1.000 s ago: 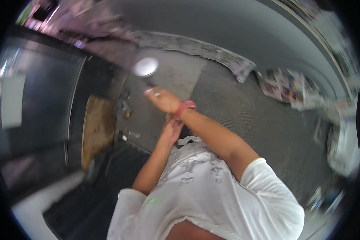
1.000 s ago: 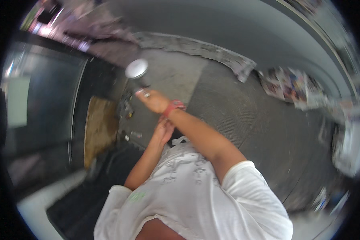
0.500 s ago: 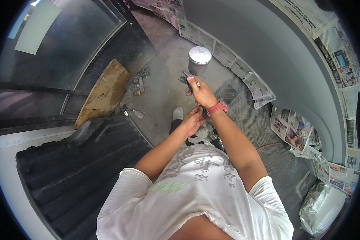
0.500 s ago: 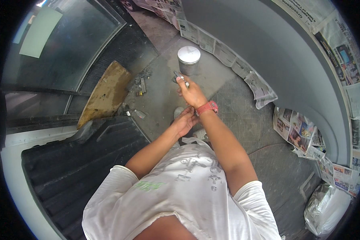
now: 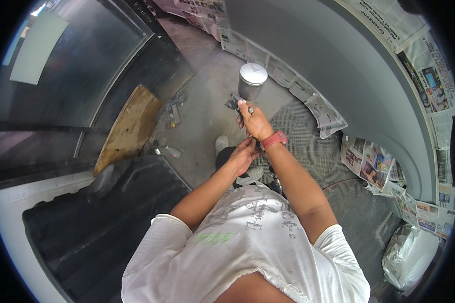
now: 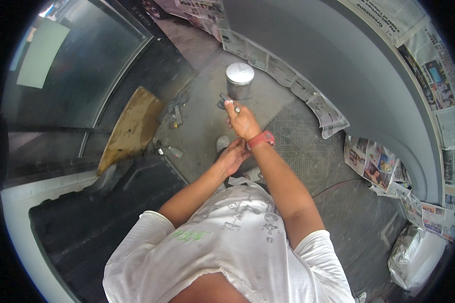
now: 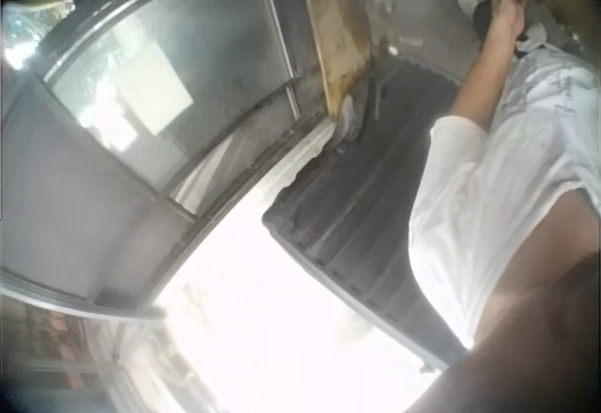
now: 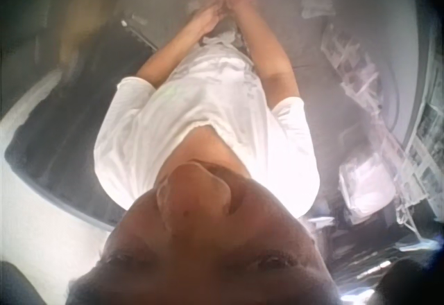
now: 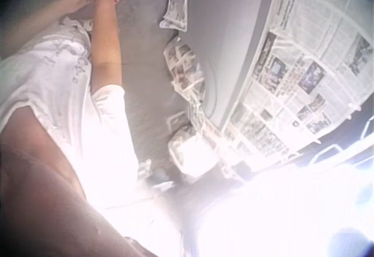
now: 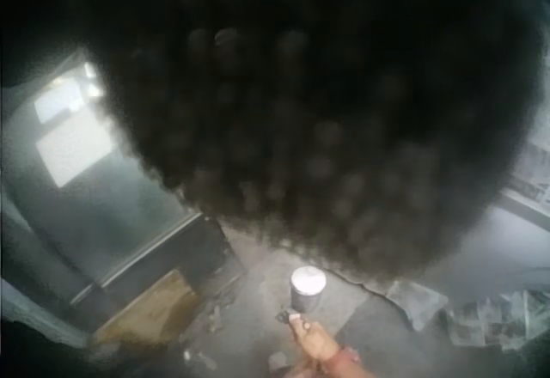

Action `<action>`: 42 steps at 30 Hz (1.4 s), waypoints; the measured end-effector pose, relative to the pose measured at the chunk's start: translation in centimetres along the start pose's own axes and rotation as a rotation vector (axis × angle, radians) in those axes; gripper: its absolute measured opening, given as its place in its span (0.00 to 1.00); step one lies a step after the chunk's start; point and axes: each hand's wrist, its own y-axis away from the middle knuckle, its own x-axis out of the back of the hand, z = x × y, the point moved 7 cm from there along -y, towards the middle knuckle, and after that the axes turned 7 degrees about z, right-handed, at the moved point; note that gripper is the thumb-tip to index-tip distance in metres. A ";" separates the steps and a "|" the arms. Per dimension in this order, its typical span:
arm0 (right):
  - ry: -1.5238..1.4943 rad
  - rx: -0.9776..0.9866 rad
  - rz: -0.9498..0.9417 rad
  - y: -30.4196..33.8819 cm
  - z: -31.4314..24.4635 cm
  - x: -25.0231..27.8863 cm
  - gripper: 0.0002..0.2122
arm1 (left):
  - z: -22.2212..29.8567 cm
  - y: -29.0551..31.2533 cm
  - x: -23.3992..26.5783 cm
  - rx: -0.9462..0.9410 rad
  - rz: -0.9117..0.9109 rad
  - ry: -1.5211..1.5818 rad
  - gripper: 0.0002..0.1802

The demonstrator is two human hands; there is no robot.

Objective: The person spray paints a car bumper with a spray gun, then uses a small piece of tape to remove a paint defect from the surface. The bumper is masked with newspaper and plastic sheeting.

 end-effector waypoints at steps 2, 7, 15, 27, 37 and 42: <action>-0.018 0.014 0.046 -0.8 -0.1 -0.5 0.31 | 0.4 -0.9 0.8 0.036 0.002 -0.010 0.14; 0.000 -0.018 0.068 -4.6 -0.9 -0.9 0.30 | 3.2 -3.8 1.4 0.064 -0.028 -0.034 0.12; -0.063 -0.057 0.250 -14.2 -1.0 -4.0 0.29 | 9.5 -11.4 5.6 0.196 -0.097 -0.046 0.16; -0.119 0.016 0.520 -34.4 3.5 -9.7 0.28 | 21.8 -30.2 16.5 0.209 -0.158 -0.364 0.23; -0.344 0.109 0.688 -52.6 12.6 -12.6 0.28 | 21.7 -25.6 35.5 0.040 0.436 -1.073 0.39; -0.360 0.193 0.632 -58.5 12.8 -12.7 0.29 | 14.4 -9.4 46.1 0.716 0.460 -1.450 0.42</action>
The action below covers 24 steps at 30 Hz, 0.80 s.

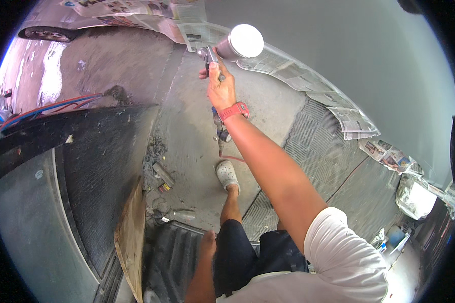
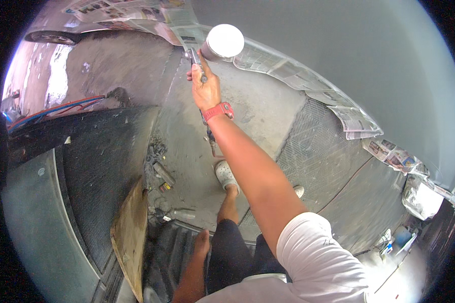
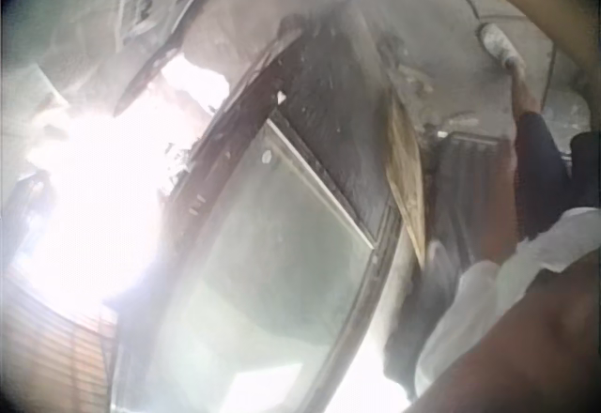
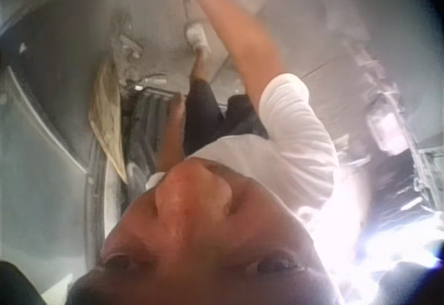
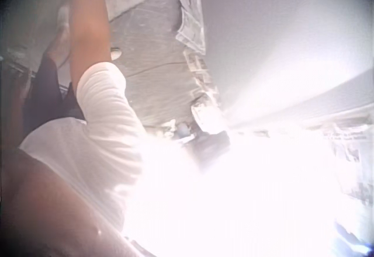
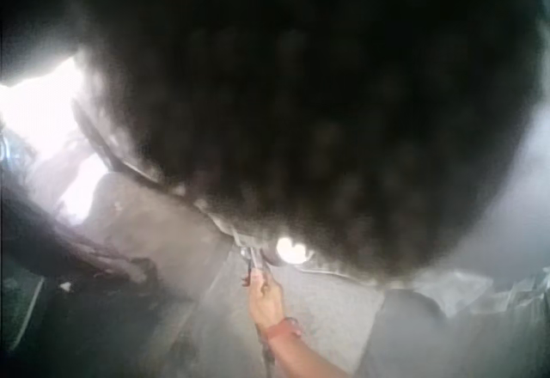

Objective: The person spray paints a car bumper with a spray gun, then uses a small piece of tape to remove a paint defect from the surface. The bumper is masked with newspaper and plastic sheeting.

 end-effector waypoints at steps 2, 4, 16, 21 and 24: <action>0.018 0.001 0.013 -0.8 0.9 0.9 0.29 | -0.9 3.3 0.3 0.114 -0.056 0.008 0.43; 0.037 -0.016 0.045 -0.8 1.5 2.7 0.28 | -0.5 5.6 0.8 0.150 -0.084 0.068 0.44; 0.132 -0.051 0.492 7.7 -0.1 30.7 0.29 | 7.8 4.5 -2.7 -0.373 0.088 0.029 0.37; 0.116 -0.057 0.627 10.9 -1.1 42.6 0.28 | 7.7 5.7 -6.6 -0.503 0.206 -0.366 0.41; 0.161 -0.068 0.679 12.6 -1.1 49.1 0.29 | 7.9 6.4 -7.9 -0.448 0.255 -0.483 0.42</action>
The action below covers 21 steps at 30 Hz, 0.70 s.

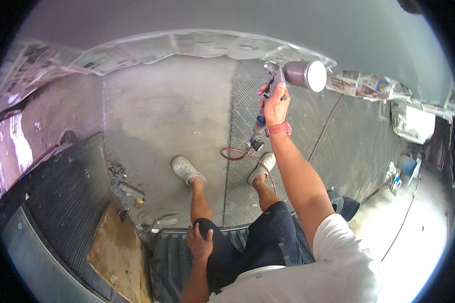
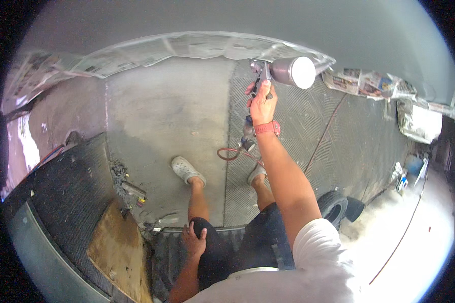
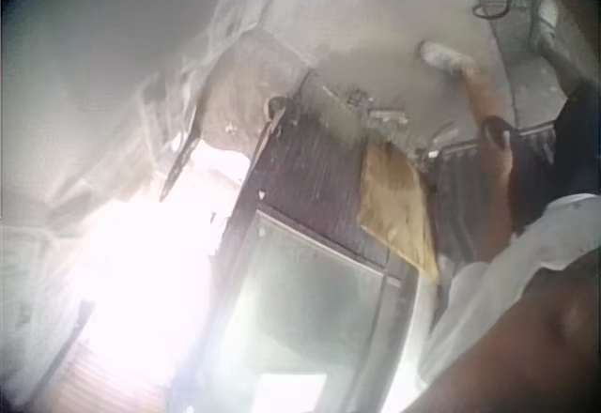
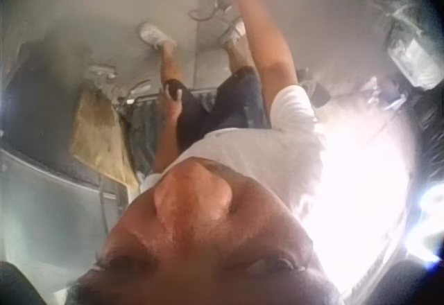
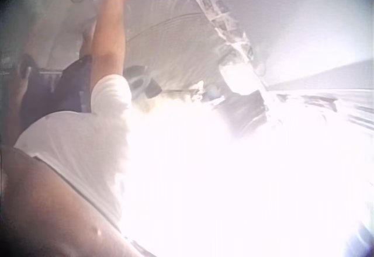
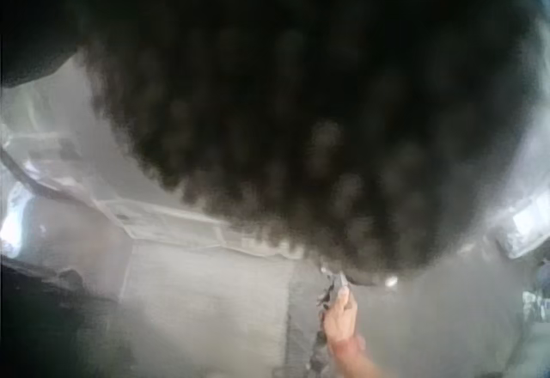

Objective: The person spray paints a car bumper with a spray gun, then uses a small piece of tape to remove a paint defect from the surface. The bumper is masked with newspaper and plastic sheeting.

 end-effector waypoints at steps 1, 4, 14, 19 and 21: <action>0.006 0.014 0.017 -0.9 0.2 1.9 0.30 | 0.6 0.2 0.0 0.021 0.008 -0.039 0.42; 0.040 0.038 0.050 -3.6 1.1 7.9 0.31 | 2.0 0.4 -1.1 0.037 0.024 -0.103 0.44; -0.016 0.035 0.243 -12.5 3.5 25.1 0.29 | 6.9 1.4 -6.2 0.124 0.115 -0.287 0.42; -0.003 0.030 0.301 -16.6 4.4 32.1 0.30 | 8.3 2.0 -7.4 0.196 0.101 -0.338 0.41; 0.003 -0.010 0.346 -17.9 4.7 34.7 0.31 | 8.2 2.3 -7.5 0.243 0.104 -0.355 0.41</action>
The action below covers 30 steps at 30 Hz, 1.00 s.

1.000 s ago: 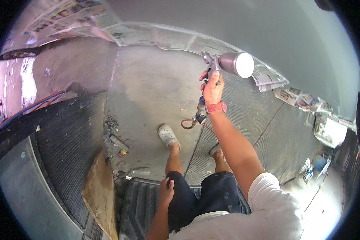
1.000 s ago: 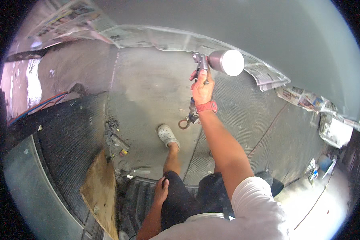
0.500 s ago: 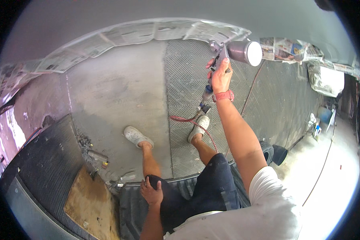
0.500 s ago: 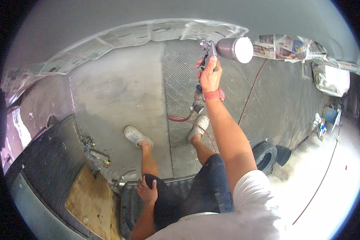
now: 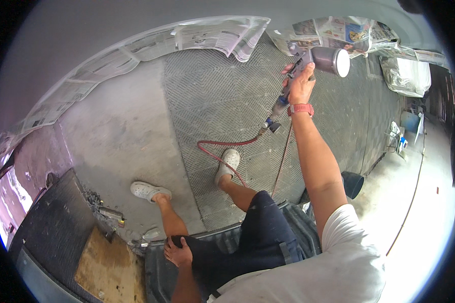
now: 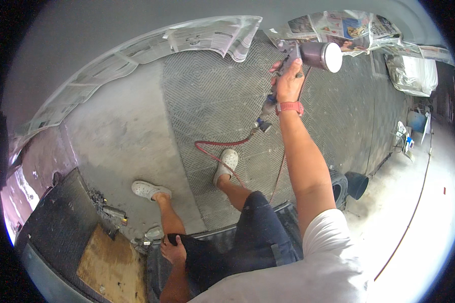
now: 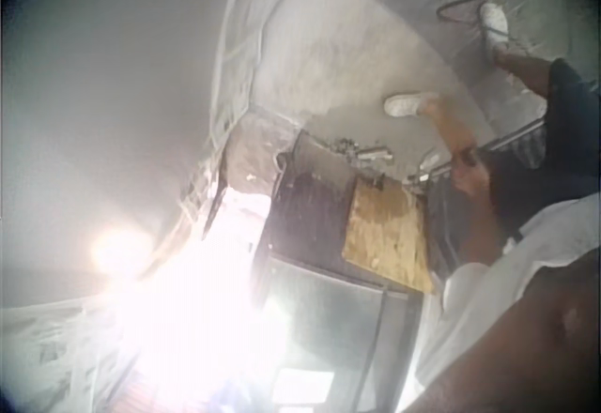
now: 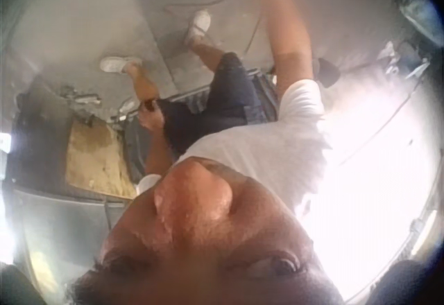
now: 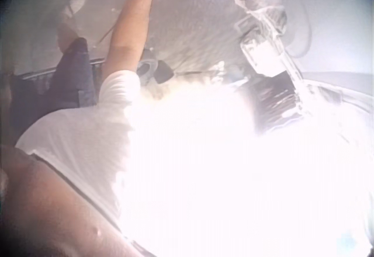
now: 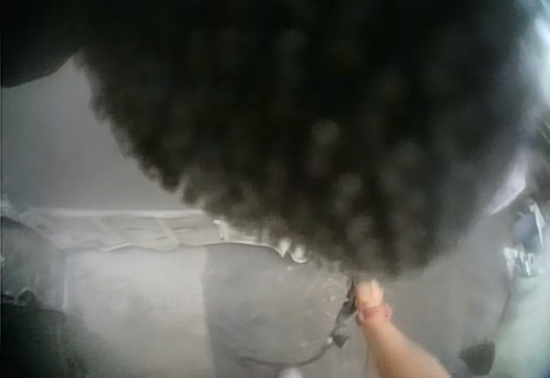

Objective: The person spray paints a car bumper with a spray gun, then uses a small piece of tape to remove a paint defect from the surface. The bumper is masked with newspaper and plastic sheeting.

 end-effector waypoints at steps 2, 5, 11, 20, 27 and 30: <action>0.015 -0.027 0.043 -2.1 0.3 1.9 0.31 | -0.3 0.0 -0.2 0.048 -0.014 -0.013 0.41; 0.082 -0.051 0.112 -4.5 0.4 4.1 0.31 | 0.4 0.0 -0.2 0.042 -0.001 -0.007 0.40; 0.073 0.059 0.305 -8.6 -0.4 6.4 0.33 | 4.0 -0.2 0.6 -0.122 0.024 -0.010 0.39; -0.024 -0.082 0.162 1.5 -1.3 -1.6 0.31 | 24.1 -8.0 10.4 -0.649 0.176 0.688 0.27; -0.063 -0.054 -0.171 18.3 -4.2 -16.8 0.30 | 34.8 -12.1 20.9 -0.661 -0.488 1.311 0.25; -0.092 -0.089 -0.281 25.0 -5.1 -23.1 0.29 | 33.7 -15.5 22.5 -0.582 -0.595 1.456 0.26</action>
